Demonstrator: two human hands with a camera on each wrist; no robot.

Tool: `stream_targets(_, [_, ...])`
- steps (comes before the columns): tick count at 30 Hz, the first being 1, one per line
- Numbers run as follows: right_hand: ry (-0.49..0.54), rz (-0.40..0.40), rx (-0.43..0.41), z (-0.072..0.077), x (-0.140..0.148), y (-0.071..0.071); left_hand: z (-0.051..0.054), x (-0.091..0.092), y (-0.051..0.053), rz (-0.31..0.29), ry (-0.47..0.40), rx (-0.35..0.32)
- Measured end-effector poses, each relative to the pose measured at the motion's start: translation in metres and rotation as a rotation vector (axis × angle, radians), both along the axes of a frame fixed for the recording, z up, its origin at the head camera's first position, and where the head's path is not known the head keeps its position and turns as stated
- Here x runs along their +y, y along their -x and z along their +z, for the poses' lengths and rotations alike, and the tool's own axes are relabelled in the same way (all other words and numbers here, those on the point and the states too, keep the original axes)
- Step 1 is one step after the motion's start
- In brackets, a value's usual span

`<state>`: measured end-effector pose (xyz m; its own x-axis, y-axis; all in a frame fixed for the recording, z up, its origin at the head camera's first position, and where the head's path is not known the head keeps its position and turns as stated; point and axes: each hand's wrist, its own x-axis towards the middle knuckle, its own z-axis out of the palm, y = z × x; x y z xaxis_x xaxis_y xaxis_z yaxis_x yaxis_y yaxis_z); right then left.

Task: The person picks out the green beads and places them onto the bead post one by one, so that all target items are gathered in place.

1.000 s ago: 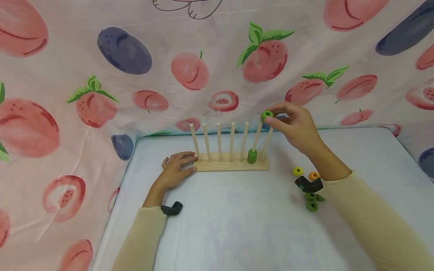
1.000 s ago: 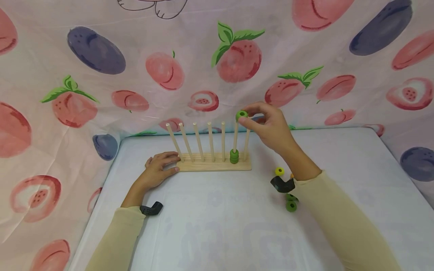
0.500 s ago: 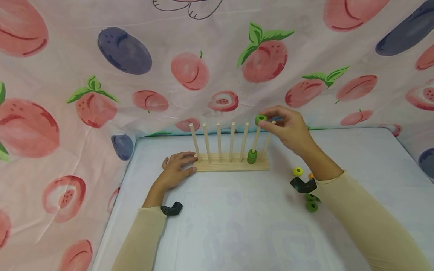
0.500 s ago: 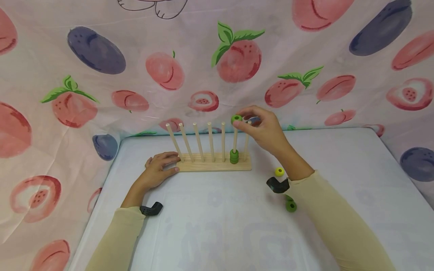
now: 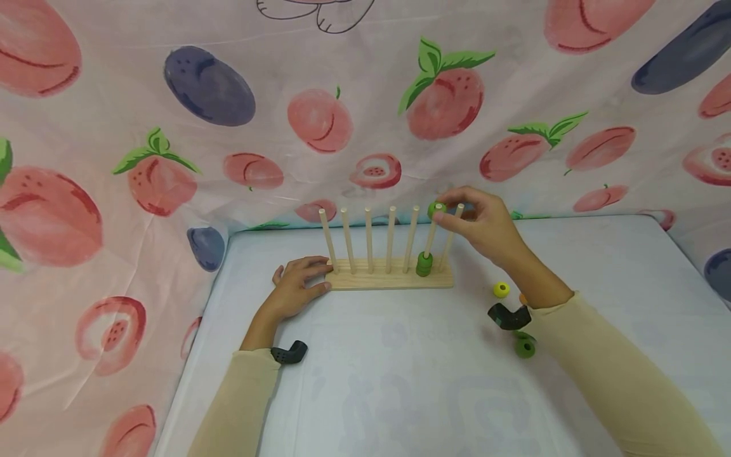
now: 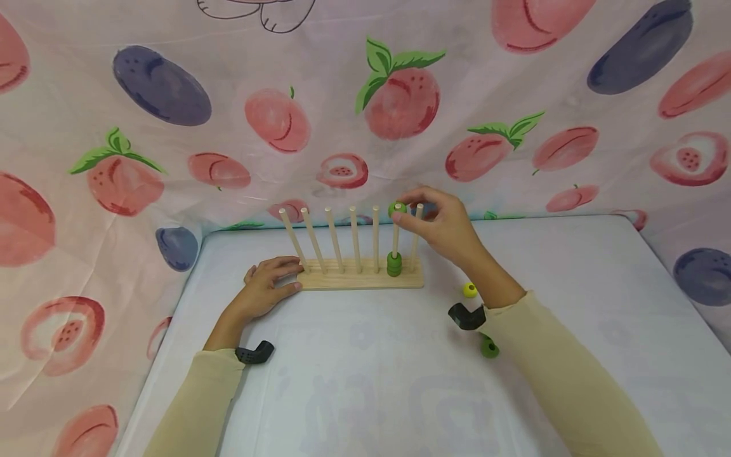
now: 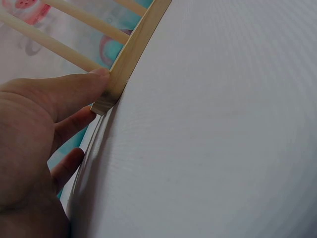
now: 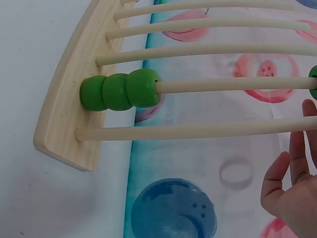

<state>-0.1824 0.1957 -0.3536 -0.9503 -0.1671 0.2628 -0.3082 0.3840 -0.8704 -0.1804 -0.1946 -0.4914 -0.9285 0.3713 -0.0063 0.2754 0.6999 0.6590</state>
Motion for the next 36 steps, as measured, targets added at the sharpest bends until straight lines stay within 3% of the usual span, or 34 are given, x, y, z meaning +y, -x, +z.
stream_targets(36, [0.006, 0.016, -0.025, -0.0077, 0.0016, 0.0022, 0.0019, 0.0004, -0.0001, -0.007, -0.003, -0.002])
